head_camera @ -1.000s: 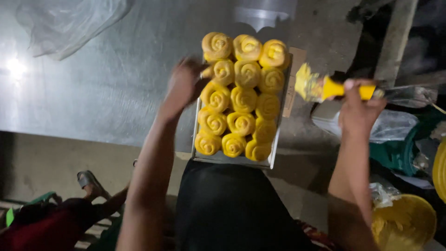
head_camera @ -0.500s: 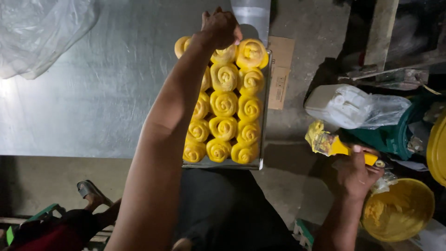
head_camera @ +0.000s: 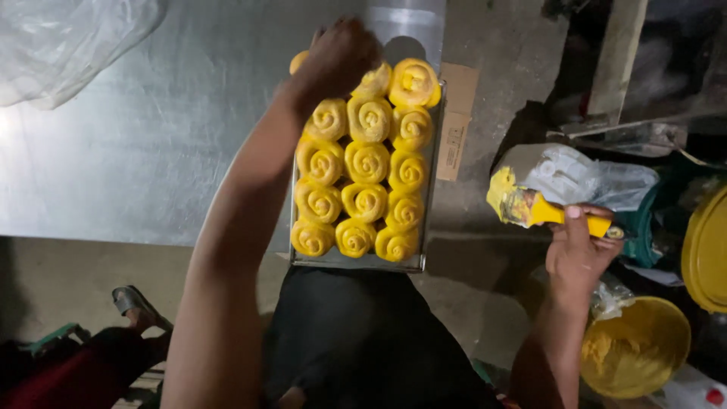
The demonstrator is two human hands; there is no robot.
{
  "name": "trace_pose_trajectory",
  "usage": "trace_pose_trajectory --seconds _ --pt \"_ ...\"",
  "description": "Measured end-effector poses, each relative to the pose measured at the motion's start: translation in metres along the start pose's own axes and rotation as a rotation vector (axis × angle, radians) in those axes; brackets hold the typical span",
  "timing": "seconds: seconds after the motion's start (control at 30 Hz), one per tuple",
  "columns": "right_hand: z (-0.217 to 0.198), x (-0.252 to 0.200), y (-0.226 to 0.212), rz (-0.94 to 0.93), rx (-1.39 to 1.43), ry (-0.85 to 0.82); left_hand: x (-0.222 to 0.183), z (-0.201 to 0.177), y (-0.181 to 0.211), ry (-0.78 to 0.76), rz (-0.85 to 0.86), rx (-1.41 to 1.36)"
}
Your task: Using a brush to apply a yellow glaze or egg wash to spiral-shaped pastry dough on a tray.
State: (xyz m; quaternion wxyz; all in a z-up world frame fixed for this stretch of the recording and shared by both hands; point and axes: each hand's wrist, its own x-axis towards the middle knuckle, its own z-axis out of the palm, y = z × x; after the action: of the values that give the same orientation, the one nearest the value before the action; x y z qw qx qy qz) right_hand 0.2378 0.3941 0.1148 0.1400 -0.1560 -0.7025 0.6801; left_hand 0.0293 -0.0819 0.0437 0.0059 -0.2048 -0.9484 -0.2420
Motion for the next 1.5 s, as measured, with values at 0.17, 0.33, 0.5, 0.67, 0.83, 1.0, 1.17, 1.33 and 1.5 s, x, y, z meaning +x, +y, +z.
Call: trace_pose_trajectory --seconds 0.17,0.33,0.5,0.67,0.83,1.0,1.17,1.33,1.5 --pt "0.023 0.029 0.013 0.098 -0.001 -0.026 -0.209 -0.074 0.047 0.074 -0.148 -0.391" --pt "0.092 0.061 -0.003 0.103 0.038 -0.097 -0.534 0.080 0.016 0.052 -1.139 -0.790" --pt "0.163 0.087 0.001 -0.080 0.147 -0.477 -0.673 0.167 0.117 -0.824 -1.886 -0.758" --pt "0.239 0.099 0.010 -0.039 0.065 -0.620 -0.688 0.241 0.162 -0.506 -2.224 -0.992" --pt "0.286 0.090 0.007 -0.145 -0.285 -0.920 -0.675 0.265 0.172 0.178 -1.777 -1.337" --pt "0.310 0.047 -0.028 -0.596 -0.588 -0.936 -0.659 0.237 0.151 0.217 -1.612 -1.072" --pt "0.286 -0.002 -0.037 -0.797 -0.703 -1.090 -0.646 0.199 0.132 -0.096 -1.592 -0.626" --pt "0.254 0.000 -0.062 -0.713 -0.577 -1.335 -0.656 0.209 0.120 0.018 -1.662 -0.777" --pt "0.255 0.016 -0.045 -0.666 -1.031 -1.001 -0.649 0.216 0.110 -0.117 -1.623 -0.721"
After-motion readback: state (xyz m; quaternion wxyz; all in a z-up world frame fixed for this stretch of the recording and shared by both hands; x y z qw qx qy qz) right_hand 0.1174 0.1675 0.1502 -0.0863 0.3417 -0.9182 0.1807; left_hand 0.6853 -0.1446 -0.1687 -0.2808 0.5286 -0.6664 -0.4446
